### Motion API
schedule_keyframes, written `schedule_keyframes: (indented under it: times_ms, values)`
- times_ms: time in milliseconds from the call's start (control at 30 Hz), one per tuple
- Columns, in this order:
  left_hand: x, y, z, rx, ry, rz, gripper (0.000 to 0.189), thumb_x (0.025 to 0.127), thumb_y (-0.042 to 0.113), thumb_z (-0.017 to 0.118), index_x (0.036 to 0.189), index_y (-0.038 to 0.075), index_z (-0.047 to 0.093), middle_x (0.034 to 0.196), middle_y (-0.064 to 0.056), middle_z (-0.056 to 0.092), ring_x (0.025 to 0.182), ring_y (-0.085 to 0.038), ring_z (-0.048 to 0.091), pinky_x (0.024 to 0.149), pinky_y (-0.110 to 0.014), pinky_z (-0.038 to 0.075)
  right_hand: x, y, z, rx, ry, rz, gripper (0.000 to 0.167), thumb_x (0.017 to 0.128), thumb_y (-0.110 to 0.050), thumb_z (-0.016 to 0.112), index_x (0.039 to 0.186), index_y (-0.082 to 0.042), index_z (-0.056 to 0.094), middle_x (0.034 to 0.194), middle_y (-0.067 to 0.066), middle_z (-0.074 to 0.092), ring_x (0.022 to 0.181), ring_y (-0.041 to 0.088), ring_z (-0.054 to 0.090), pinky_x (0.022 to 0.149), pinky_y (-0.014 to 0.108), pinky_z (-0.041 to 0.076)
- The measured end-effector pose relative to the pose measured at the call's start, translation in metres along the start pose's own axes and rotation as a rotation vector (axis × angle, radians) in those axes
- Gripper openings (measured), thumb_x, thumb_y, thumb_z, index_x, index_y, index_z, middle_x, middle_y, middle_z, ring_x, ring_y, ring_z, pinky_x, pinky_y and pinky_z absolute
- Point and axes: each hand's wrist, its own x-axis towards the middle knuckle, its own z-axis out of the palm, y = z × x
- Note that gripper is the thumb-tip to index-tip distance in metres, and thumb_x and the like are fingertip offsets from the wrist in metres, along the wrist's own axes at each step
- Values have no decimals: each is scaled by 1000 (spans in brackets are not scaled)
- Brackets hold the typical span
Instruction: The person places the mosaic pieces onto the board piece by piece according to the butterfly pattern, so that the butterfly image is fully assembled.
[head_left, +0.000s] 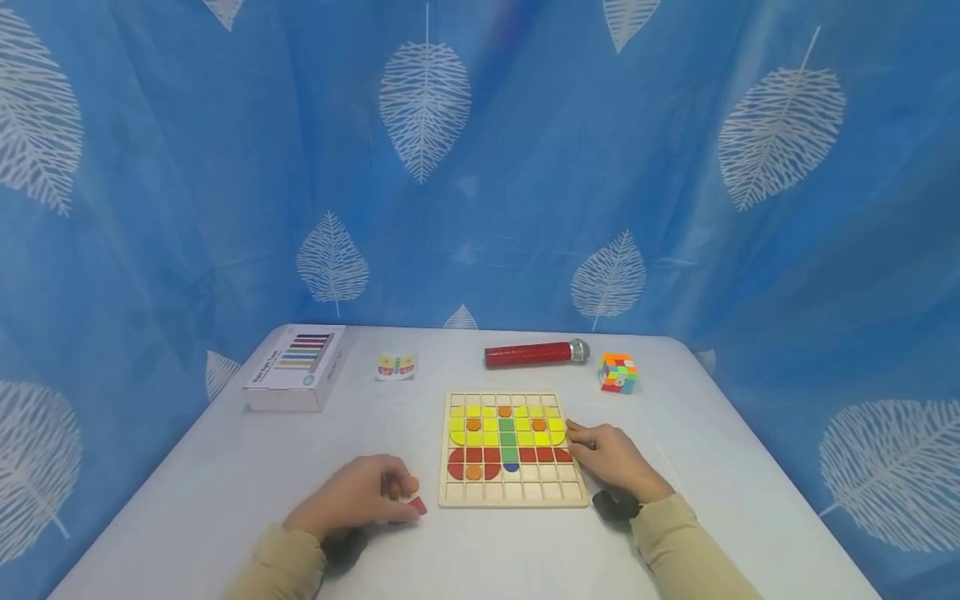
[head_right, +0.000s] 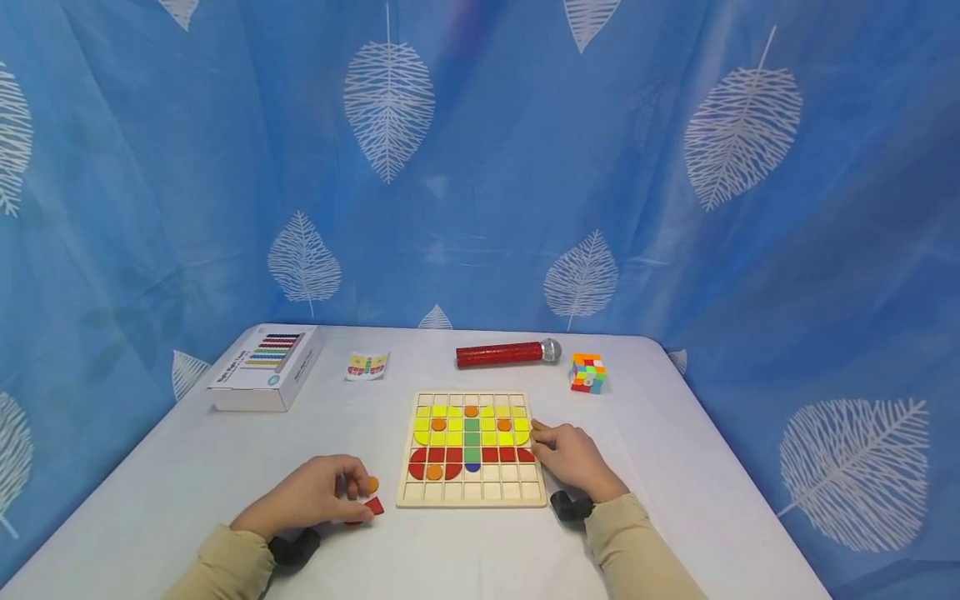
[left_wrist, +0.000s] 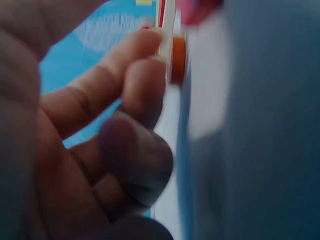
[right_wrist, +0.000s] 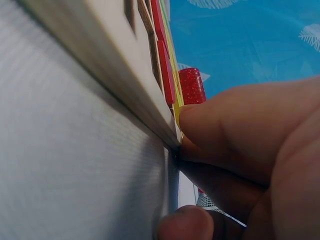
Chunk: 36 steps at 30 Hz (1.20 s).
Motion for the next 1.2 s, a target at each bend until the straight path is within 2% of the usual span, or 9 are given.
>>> schedule_keyframes:
  times_ms: [100, 233, 467, 733, 833, 967, 1067, 1200]
  values:
    - [-1, 6, 4, 94, -8, 60, 36, 68, 48, 92, 88, 30, 69, 80, 15, 60, 75, -7, 55, 68, -28, 47, 0, 0, 1, -5, 4, 1, 41, 98, -28, 68, 136, -12, 67, 151, 2, 56, 146, 40, 43, 114, 61, 37]
    - [0, 13, 8, 207, -2, 98, 32, 72, 49, 90, 86, 32, 68, 78, 19, 57, 72, -4, 52, 68, -29, 46, 0, 3, 1, -5, 7, 5, 41, 98, -28, 68, 136, -12, 67, 151, 2, 56, 146, 39, 43, 114, 61, 37]
    - [-3, 23, 9, 239, -11, 102, 22, 78, 37, 89, 86, 30, 70, 78, 21, 57, 71, -3, 51, 68, -27, 48, -2, 3, 2, 8, 9, -1, 41, 98, -29, 68, 135, -11, 68, 151, 3, 56, 146, 39, 43, 114, 60, 37]
    - [0, 29, 9, 282, 7, 134, 23, 78, 40, 88, 88, 29, 71, 78, 22, 57, 70, 0, 50, 68, -26, 49, -1, 2, 2, 14, 4, 7, 41, 99, -29, 67, 135, -12, 67, 151, 2, 56, 146, 38, 43, 114, 60, 37]
    - [4, 37, 9, 295, 16, 180, 23, 79, 42, 87, 90, 30, 71, 81, 22, 57, 69, 1, 51, 67, -24, 48, 0, 1, 1, 8, 5, 5, 41, 99, -31, 67, 136, -12, 67, 151, 2, 56, 146, 38, 44, 114, 60, 37]
    - [14, 56, 12, 295, -10, 203, 22, 81, 42, 86, 92, 30, 71, 82, 23, 59, 70, 0, 52, 67, -23, 47, 0, -1, 1, 6, -3, -7, 41, 98, -29, 69, 135, -11, 67, 151, 2, 56, 145, 39, 44, 114, 60, 38]
    - [27, 73, 18, 327, -26, 202, 23, 80, 42, 87, 93, 30, 72, 80, 22, 59, 72, -1, 52, 70, -24, 48, 0, 0, 1, -4, -8, -8, 41, 98, -26, 70, 135, -11, 67, 151, 2, 56, 145, 39, 44, 113, 60, 38]
    - [47, 94, 29, 386, -28, 234, 23, 81, 43, 87, 93, 28, 74, 76, 20, 56, 69, -3, 51, 67, -22, 46, 2, 1, 2, -1, 0, -26, 40, 97, -24, 70, 135, -12, 67, 150, 2, 57, 144, 39, 45, 113, 60, 39]
